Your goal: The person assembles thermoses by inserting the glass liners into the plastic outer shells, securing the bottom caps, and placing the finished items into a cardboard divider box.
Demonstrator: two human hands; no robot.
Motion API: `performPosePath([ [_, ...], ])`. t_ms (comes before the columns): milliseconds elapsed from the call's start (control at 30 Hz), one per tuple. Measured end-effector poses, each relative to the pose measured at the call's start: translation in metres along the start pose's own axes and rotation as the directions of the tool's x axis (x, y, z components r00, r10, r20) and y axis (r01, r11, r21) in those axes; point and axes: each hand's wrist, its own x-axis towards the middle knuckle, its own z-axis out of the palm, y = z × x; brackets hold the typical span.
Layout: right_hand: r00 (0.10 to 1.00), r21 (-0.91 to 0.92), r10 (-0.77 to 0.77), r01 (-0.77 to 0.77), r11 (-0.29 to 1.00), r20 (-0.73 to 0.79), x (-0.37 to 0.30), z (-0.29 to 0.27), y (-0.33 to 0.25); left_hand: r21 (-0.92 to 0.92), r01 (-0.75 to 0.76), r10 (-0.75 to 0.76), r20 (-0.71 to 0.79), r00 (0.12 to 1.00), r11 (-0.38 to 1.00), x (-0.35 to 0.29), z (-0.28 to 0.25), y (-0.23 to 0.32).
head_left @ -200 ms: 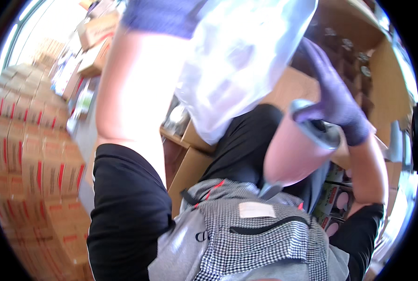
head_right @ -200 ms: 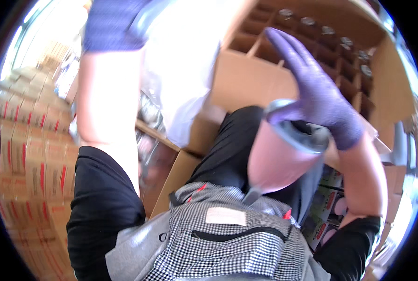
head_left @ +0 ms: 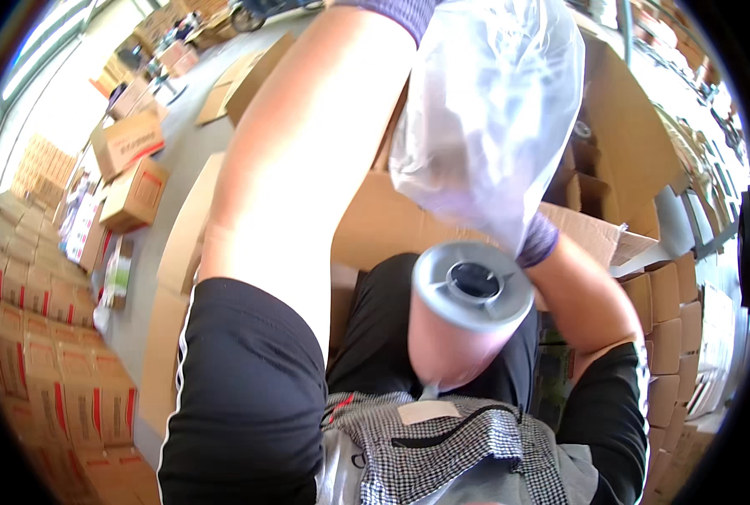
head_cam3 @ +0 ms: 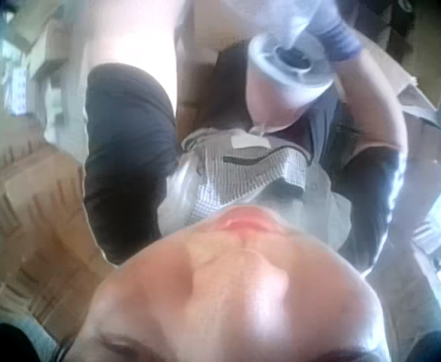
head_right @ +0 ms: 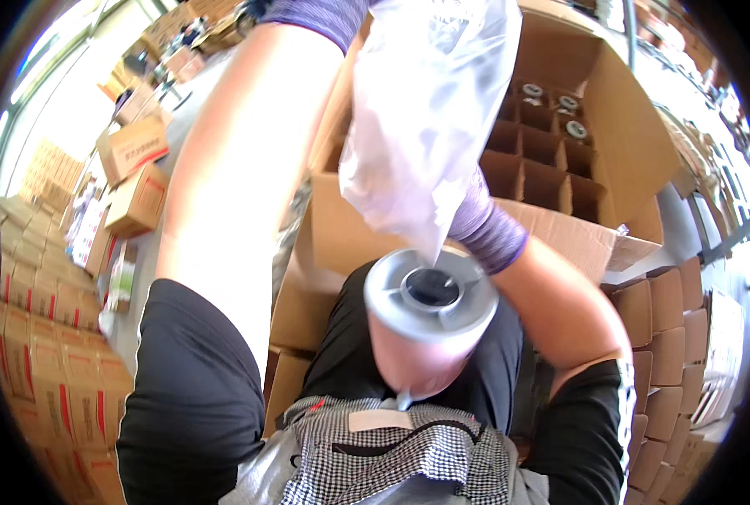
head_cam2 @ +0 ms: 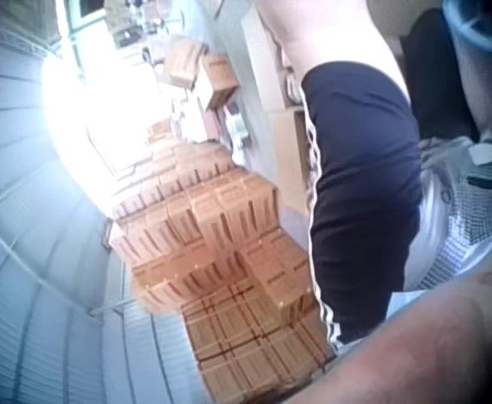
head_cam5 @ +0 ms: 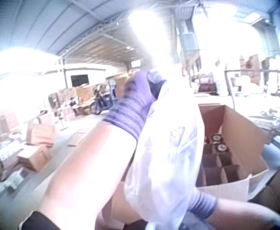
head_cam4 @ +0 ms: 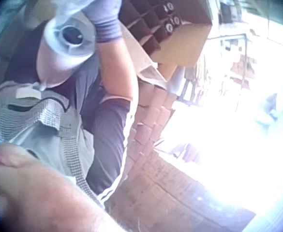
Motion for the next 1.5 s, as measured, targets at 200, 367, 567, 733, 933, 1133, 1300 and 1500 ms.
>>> performPosePath([
  [200, 0.909, -0.508, -0.118, -0.113, 0.854, -0.401, -0.023, -0.091, -0.019, -0.821, 0.092, 0.065, 0.155, 0.986, 0.563, -0.075, 0.087, 0.048],
  [367, 0.847, -0.196, 0.024, -0.15, 0.969, -0.53, -0.027, -0.082, 0.012, -0.252, -0.243, 0.24, -0.041, 0.97, 0.937, -0.195, 0.088, 0.04],
  [567, 0.711, 0.738, 0.456, 0.131, 0.662, -0.535, -0.134, -0.113, 0.025, -0.766, 0.477, -0.498, 0.643, 0.582, -0.431, -0.311, 0.138, -0.024],
  [733, 0.687, 0.625, 0.578, -0.227, 0.747, -0.441, -0.222, -0.096, 0.027, -0.642, 0.763, -0.431, 0.669, 0.606, 0.076, -0.383, 0.089, -0.014],
  [933, 0.898, -0.312, 0.229, -0.11, 0.944, 0.375, -0.175, -0.032, -0.149, -0.731, 0.548, 0.118, 0.637, 0.762, 0.407, -0.373, -0.064, 0.042],
  [1133, 0.86, -0.643, 0.475, -0.257, 0.721, 0.189, -0.255, 0.037, -0.124, -0.616, 0.522, 0.154, 0.721, 0.676, 0.59, -0.442, -0.057, 0.083],
  [1300, 0.818, 0.136, 0.564, -0.549, 0.825, -0.116, -0.232, 0.039, -0.104, -0.611, 0.31, -0.07, 0.383, 0.921, 0.729, -0.412, -0.025, 0.1],
  [1500, 0.915, -0.528, 0.291, -0.108, 0.843, 0.278, -0.271, 0.064, -0.168, -0.304, -0.372, 0.445, 0.223, 0.867, 0.877, -0.476, -0.107, 0.116],
])
